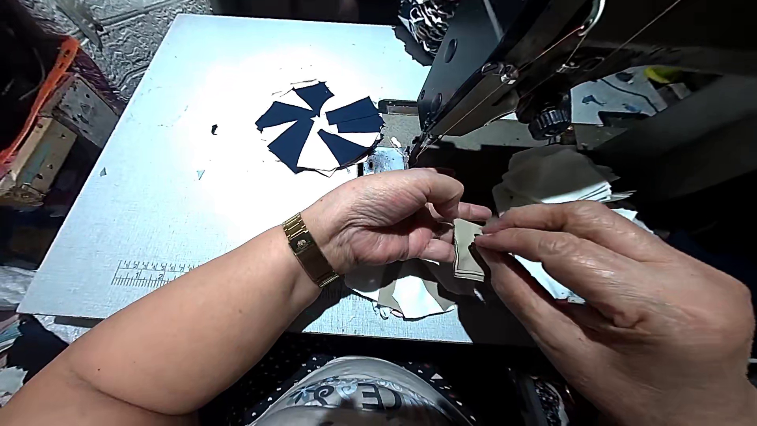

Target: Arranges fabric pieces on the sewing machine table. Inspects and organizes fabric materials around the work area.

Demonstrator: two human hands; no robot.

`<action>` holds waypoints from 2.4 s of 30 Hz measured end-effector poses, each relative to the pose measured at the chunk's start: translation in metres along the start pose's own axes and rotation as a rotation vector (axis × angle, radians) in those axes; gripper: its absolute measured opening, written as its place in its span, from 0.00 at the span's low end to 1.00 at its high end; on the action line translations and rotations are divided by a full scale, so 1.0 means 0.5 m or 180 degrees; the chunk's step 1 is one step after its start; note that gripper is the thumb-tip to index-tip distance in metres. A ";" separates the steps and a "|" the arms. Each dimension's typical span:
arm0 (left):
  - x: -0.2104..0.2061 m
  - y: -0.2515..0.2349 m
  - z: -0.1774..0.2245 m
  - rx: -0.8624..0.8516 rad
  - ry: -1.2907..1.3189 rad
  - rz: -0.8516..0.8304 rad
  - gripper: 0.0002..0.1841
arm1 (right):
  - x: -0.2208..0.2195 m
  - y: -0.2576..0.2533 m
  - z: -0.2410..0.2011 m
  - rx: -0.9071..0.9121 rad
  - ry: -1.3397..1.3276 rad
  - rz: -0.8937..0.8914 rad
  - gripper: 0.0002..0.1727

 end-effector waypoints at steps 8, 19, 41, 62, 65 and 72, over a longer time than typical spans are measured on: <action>0.002 -0.003 0.003 0.0065 0.0171 0.0062 0.20 | -0.007 0.004 -0.002 0.0167 0.0177 -0.0182 0.10; 0.003 -0.004 0.003 -0.0030 0.0016 -0.0248 0.25 | -0.003 0.006 0.022 -0.0298 -0.0232 -0.0108 0.11; -0.004 -0.006 0.050 -0.1344 -0.3190 -0.0757 0.10 | -0.025 0.026 0.099 -0.1962 -0.2222 0.0333 0.08; 0.000 -0.009 0.024 -0.1192 -0.5336 -0.0470 0.14 | -0.052 0.059 0.125 -0.2006 -0.0521 0.0184 0.17; 0.001 -0.007 0.024 -0.1225 -0.5360 -0.0457 0.15 | -0.051 0.056 0.125 -0.1799 -0.0360 0.0162 0.11; 0.017 -0.002 0.021 -0.2170 -0.5751 0.0005 0.17 | -0.068 0.055 0.087 -0.1237 0.0056 0.0120 0.05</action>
Point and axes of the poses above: each hand's wrist, its own y-axis away from the middle knuckle, its own x-axis out of the back of the hand, z = x × y, the point moved 6 cm from there along -y, towards the middle knuckle, and after that the axes turned 10 degrees about -x, right-handed, at the moved point
